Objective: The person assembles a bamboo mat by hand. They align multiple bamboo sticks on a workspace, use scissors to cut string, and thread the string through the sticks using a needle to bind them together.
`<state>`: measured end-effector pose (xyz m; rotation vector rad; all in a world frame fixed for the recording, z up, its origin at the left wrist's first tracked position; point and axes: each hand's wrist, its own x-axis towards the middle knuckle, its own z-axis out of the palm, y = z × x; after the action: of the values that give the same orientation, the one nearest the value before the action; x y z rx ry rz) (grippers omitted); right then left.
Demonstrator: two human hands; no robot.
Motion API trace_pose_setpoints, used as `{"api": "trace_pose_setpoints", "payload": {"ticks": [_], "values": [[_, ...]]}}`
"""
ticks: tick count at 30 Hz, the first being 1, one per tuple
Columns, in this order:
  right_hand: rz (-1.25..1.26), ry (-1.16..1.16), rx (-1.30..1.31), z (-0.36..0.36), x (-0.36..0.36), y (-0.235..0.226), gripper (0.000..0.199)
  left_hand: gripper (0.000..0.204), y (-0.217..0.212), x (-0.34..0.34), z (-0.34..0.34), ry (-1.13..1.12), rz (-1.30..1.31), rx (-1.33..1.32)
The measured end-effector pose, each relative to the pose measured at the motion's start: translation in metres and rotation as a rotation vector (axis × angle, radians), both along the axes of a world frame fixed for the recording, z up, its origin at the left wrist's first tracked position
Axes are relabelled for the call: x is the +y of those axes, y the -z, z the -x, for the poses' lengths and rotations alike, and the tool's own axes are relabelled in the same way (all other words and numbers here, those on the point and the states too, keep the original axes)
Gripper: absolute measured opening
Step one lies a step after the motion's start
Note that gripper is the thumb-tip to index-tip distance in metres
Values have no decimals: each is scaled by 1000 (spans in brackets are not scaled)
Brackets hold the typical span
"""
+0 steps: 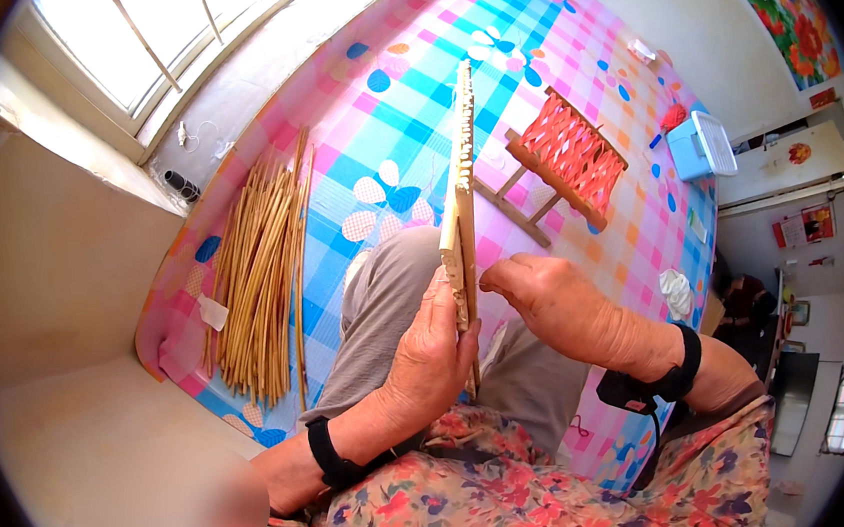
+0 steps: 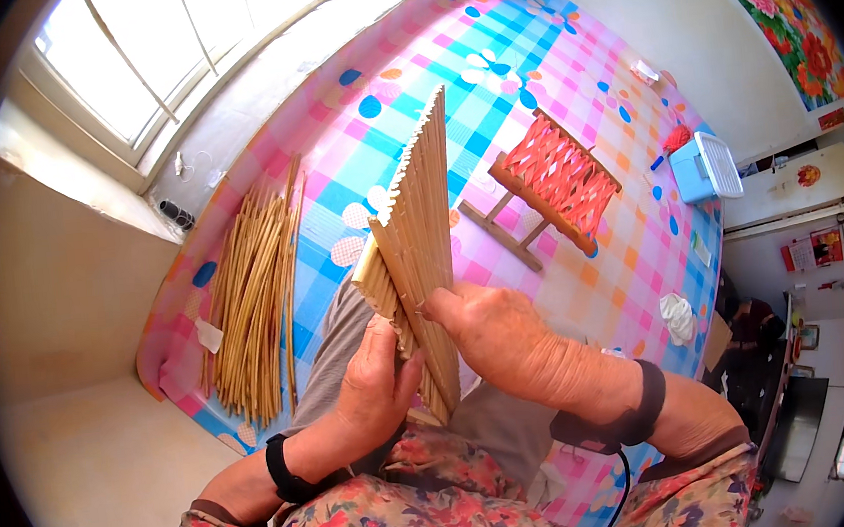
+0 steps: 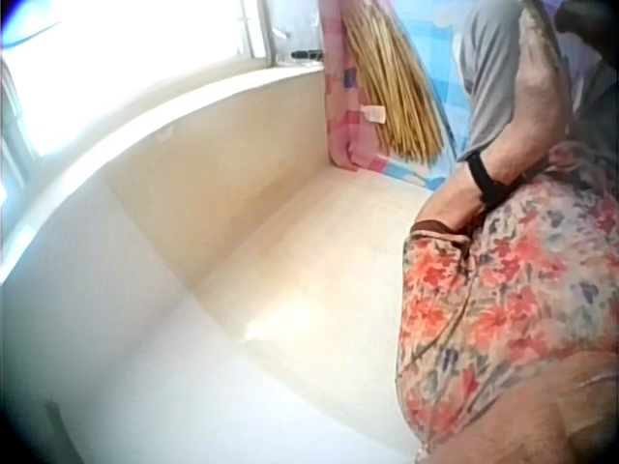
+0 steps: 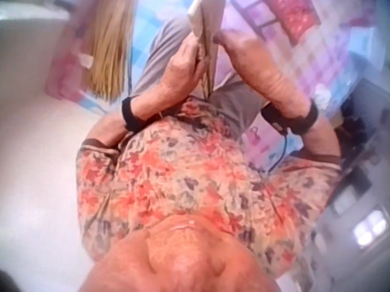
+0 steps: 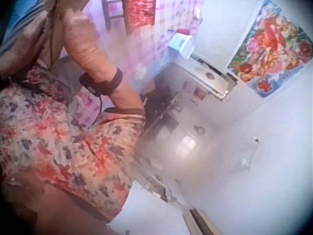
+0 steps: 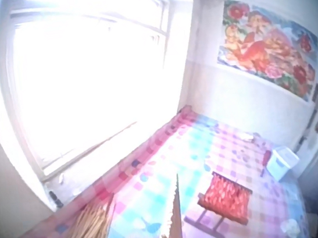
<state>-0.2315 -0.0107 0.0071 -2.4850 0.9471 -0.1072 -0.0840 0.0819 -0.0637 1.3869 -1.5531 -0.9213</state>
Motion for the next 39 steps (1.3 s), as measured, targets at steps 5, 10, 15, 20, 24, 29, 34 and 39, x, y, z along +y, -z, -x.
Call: {"api": "trace_pose_setpoints", "payload": {"ticks": [5, 10, 15, 20, 24, 29, 34, 39], "values": [[-77, 8, -13, -10, -2, -5, 14, 58, -2, -2, -4, 17, 62, -43], [-93, 113, 14, -16, -1, -3, 10, 58, -2, -5, -5, -2, 53, -48], [-122, 202, -37, -26, 7, -3, 13, 58, 1, -4, -5, -1, 112, -46], [-137, 392, -167, -37, 20, -1, 17, 59, 2, -4, -1, -22, 132, -17], [-146, 470, -208, -47, 27, 7, 20, 61, 0, -8, -1, -40, 157, 15], [-17, 473, -279, -33, 31, 7, 34, 64, -6, -12, 0, 60, 135, -4], [-91, 628, -370, -11, 65, 7, 56, 58, 6, -9, -15, 283, -4, 395], [143, 637, -339, -1, 85, 38, 62, 53, 18, -23, -10, 409, -45, 550]]}}
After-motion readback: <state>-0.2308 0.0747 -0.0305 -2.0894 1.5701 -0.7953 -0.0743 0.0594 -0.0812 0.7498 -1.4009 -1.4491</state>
